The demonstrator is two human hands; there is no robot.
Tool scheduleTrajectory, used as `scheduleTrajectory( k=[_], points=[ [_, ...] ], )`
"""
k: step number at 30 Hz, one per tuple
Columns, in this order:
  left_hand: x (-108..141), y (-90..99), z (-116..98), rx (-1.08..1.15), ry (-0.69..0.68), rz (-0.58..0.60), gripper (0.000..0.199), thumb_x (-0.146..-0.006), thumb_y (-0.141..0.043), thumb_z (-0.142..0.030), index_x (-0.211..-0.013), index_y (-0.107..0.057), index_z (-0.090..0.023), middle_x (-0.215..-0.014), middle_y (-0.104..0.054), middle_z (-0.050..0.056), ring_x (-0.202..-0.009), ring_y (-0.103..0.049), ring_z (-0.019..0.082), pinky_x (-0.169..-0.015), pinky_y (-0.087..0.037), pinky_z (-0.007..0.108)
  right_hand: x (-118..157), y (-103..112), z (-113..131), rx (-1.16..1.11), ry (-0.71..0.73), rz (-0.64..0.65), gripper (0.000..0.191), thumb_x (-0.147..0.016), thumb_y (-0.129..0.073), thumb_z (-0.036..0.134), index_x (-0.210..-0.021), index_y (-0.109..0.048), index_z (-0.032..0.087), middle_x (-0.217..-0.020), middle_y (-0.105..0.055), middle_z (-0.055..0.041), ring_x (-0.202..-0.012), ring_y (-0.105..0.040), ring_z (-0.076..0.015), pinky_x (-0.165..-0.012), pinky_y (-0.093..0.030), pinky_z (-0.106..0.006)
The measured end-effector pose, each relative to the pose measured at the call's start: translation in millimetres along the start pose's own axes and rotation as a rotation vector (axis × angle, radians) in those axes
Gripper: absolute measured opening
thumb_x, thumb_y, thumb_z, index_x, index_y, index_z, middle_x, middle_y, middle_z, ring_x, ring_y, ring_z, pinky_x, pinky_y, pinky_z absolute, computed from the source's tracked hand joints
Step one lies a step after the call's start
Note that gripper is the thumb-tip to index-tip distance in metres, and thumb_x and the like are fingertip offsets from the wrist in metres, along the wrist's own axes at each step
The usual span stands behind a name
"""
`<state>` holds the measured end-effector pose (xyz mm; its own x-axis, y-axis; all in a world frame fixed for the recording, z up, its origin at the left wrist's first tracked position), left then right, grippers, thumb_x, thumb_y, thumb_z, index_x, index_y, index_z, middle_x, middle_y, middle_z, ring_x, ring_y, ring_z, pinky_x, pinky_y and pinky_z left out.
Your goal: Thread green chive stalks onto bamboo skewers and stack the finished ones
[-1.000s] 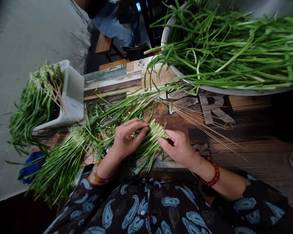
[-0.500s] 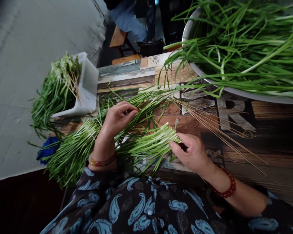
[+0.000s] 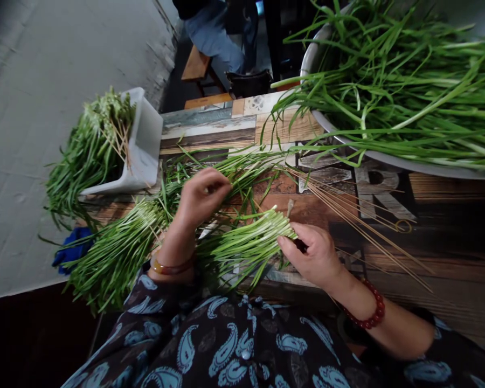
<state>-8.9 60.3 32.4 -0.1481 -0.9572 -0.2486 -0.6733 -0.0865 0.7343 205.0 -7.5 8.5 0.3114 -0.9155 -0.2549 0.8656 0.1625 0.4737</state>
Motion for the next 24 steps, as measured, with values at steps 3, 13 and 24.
scheduleTrajectory(
  k=[3, 13, 24],
  points=[
    [7.0, 46.1, 20.8, 0.336, 0.125, -0.455, 0.011, -0.082, -0.066, -0.025, -0.077, -0.059, -0.019, -0.063, -0.054, -0.005, -0.052, -0.047, 0.007, -0.05, -0.036, 0.023, 0.1, -0.5, -0.8, 0.009, -0.002, 0.002, 0.025, -0.084, -0.054, 0.02, -0.059, -0.052, 0.018, -0.05, -0.048, 0.0042, -0.046, -0.044, -0.0082, -0.048, -0.034, -0.019],
    [-18.9, 84.4, 36.0, 0.229, 0.103, -0.505, 0.035, -0.08, -0.071, -0.034, -0.112, -0.058, -0.024, -0.09, -0.065, 0.001, -0.063, -0.058, 0.009, -0.055, -0.044, 0.024, 0.6, -2.4, -4.1, -0.01, -0.009, 0.003, 0.024, -0.084, -0.054, 0.02, -0.06, -0.051, 0.018, -0.051, -0.047, 0.0044, -0.047, -0.045, -0.0083, -0.049, -0.035, -0.019],
    [-41.3, -42.6, 18.9, -0.369, 0.057, 0.205, 0.016, -0.082, -0.064, -0.029, -0.076, -0.07, -0.016, -0.075, -0.059, 0.004, -0.072, -0.052, 0.017, -0.067, -0.04, 0.029, -1.0, -5.6, -7.0, -0.032, -0.056, 0.018, 0.026, -0.082, -0.052, 0.022, -0.057, -0.045, 0.019, -0.05, -0.045, 0.0038, -0.047, -0.042, -0.0094, -0.049, -0.032, -0.022]
  ],
)
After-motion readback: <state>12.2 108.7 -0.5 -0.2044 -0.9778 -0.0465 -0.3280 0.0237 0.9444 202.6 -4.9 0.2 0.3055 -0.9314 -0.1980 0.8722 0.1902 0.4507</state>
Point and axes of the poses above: each hand's wrist, its own x-axis away from the middle knuckle, its own y-axis out of the back of the hand, z = x × y, the point moved 9 cm from there along -x, towards the middle knuckle
